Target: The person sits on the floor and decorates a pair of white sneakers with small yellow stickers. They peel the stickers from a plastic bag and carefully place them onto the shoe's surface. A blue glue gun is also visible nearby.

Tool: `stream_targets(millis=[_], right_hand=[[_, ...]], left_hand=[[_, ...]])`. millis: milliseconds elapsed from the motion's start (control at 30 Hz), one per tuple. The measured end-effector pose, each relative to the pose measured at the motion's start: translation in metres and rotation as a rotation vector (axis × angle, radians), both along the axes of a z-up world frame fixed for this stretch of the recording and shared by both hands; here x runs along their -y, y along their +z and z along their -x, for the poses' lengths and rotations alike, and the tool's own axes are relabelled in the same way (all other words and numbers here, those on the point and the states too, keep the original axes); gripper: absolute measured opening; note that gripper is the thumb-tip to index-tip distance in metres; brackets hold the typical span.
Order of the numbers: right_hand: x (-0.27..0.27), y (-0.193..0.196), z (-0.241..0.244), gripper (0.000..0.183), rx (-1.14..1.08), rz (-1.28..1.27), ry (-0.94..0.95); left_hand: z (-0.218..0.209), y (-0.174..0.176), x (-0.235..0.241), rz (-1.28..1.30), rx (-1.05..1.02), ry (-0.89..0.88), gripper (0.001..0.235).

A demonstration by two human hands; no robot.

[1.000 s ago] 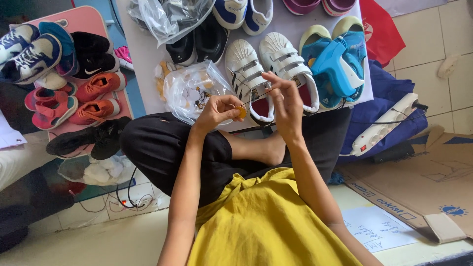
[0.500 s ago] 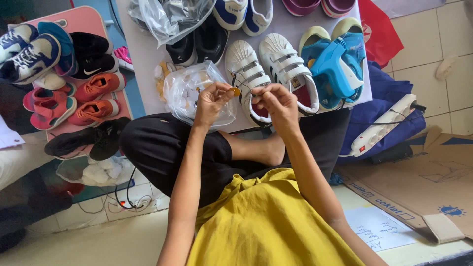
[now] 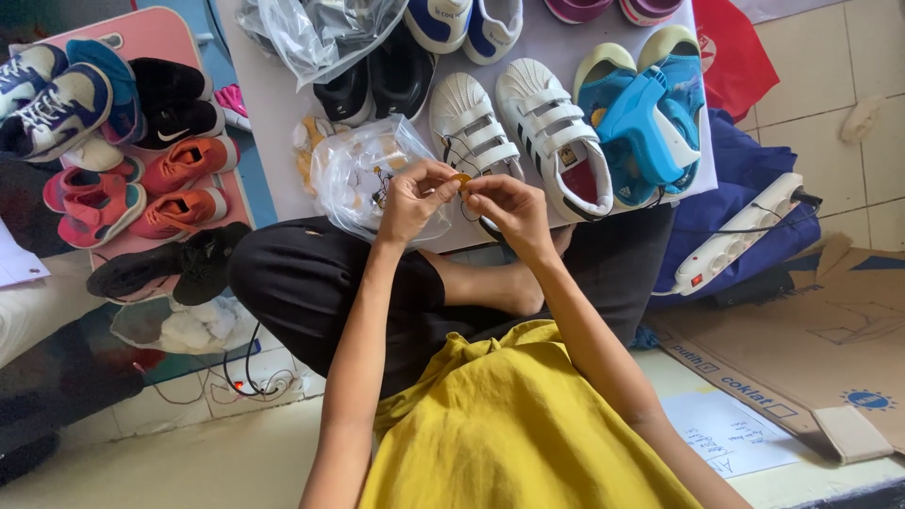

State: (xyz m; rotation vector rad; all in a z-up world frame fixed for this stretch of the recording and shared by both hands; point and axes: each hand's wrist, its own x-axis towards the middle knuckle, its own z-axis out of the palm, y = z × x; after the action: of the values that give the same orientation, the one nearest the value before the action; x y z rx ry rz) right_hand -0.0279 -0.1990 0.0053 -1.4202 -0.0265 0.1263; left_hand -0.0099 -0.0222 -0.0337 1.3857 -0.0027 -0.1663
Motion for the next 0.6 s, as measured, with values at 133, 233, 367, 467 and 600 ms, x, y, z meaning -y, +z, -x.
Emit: stream_targets(millis=[133,233,367,467,600], right_hand=[[-0.001,-0.005,0.002,0.015,0.03,0.057,-0.051],[0.001,-0.005,0.005,0.012,0.045,0.121,-0.069],[0.002,-0.003,0.005,0.011,0.056,0.127,-0.066],[0.002,-0.003,0.004,0.009,0.065,0.121,-0.042],[0.006,-0.008,0.004,0.01,0.07,0.089,0.016]], left_hand=[[0.001,0.007,0.0,0.003,-0.001,-0.032,0.011],[0.002,0.011,0.001,0.009,0.025,-0.073,0.012],[0.003,0.014,0.002,0.025,0.009,-0.072,0.013],[0.004,0.008,0.001,0.031,0.004,-0.068,0.014],[0.004,0.007,0.0,0.025,0.018,-0.087,0.015]])
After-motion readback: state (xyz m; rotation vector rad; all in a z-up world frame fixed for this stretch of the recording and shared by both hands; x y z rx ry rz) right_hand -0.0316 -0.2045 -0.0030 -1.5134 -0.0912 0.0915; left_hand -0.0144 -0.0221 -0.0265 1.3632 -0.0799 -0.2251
